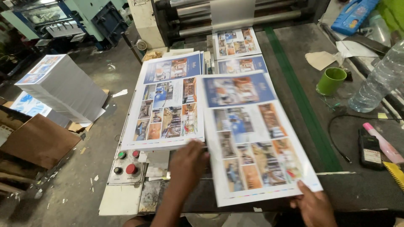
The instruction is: The person sorts freshly printed sheets from a printing press, picking them up from a conveyor belt and stacking them on a table. The person handles the sheets by hand, aligning them into a neat pile while the press continues to feed new sheets.
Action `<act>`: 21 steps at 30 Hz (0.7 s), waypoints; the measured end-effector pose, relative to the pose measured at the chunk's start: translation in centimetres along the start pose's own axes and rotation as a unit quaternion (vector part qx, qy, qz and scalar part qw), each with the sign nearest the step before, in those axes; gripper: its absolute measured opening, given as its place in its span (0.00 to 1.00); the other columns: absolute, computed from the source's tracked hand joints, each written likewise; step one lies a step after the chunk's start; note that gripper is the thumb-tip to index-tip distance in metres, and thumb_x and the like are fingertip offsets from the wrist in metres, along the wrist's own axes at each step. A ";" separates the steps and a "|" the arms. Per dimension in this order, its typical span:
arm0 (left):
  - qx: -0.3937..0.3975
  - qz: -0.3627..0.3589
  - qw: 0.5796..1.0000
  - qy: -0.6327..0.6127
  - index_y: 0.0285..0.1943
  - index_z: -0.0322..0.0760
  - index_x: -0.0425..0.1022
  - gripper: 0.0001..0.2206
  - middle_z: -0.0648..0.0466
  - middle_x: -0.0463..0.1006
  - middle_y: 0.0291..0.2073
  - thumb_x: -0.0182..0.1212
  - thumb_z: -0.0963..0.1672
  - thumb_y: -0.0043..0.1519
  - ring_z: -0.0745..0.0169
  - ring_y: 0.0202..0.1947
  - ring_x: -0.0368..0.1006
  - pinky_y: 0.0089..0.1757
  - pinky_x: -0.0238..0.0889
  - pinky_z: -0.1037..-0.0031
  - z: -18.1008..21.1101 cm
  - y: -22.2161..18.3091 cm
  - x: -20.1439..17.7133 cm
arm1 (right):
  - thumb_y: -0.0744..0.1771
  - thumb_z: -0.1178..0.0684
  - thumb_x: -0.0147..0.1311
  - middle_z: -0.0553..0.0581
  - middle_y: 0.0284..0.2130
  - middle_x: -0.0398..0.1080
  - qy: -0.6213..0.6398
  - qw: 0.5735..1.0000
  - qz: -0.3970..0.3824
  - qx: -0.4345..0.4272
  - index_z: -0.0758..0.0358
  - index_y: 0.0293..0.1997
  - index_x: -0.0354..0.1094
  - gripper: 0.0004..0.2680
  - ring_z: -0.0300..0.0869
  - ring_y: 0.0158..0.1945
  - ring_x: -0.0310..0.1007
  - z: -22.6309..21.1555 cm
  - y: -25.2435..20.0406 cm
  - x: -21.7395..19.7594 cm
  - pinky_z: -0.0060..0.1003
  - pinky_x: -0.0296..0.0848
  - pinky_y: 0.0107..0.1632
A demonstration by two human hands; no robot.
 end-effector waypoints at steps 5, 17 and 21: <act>-0.005 0.053 0.971 0.232 0.65 0.22 0.67 0.35 0.32 0.70 0.64 0.59 0.56 0.59 0.34 0.65 0.64 0.61 0.54 0.45 -5.2 -0.2 0.7 | 0.71 0.54 0.46 0.70 0.42 0.74 -0.108 0.984 0.110 0.083 0.68 0.69 0.57 0.17 0.52 0.36 0.75 3.9 2.2 -10.0 0.47 0.68 0.29; 0.009 -0.030 0.986 0.162 0.56 0.37 0.79 0.13 0.45 0.81 0.55 0.58 0.44 0.64 0.49 0.54 0.79 0.50 0.72 0.60 -7.3 0.3 -1.3 | 0.70 0.54 0.50 0.72 0.44 0.77 -0.154 0.968 0.113 0.164 0.72 0.65 0.63 0.17 0.54 0.41 0.79 6.9 0.8 -9.8 0.45 0.70 0.29; -0.012 -0.067 0.991 0.114 0.50 0.41 0.82 0.11 0.48 0.83 0.50 0.62 0.47 0.63 0.49 0.46 0.81 0.45 0.72 0.60 -7.9 1.5 -2.5 | 0.70 0.51 0.49 0.71 0.41 0.78 -0.200 0.972 0.071 0.099 0.70 0.62 0.67 0.15 0.54 0.38 0.80 6.9 5.0 -7.3 0.43 0.72 0.29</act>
Point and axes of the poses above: each hand's wrist, its own y-axis towards the middle knuckle, its own x-axis out of the palm, z = x × y, the point moved 6 cm from there along y, towards the middle knuckle
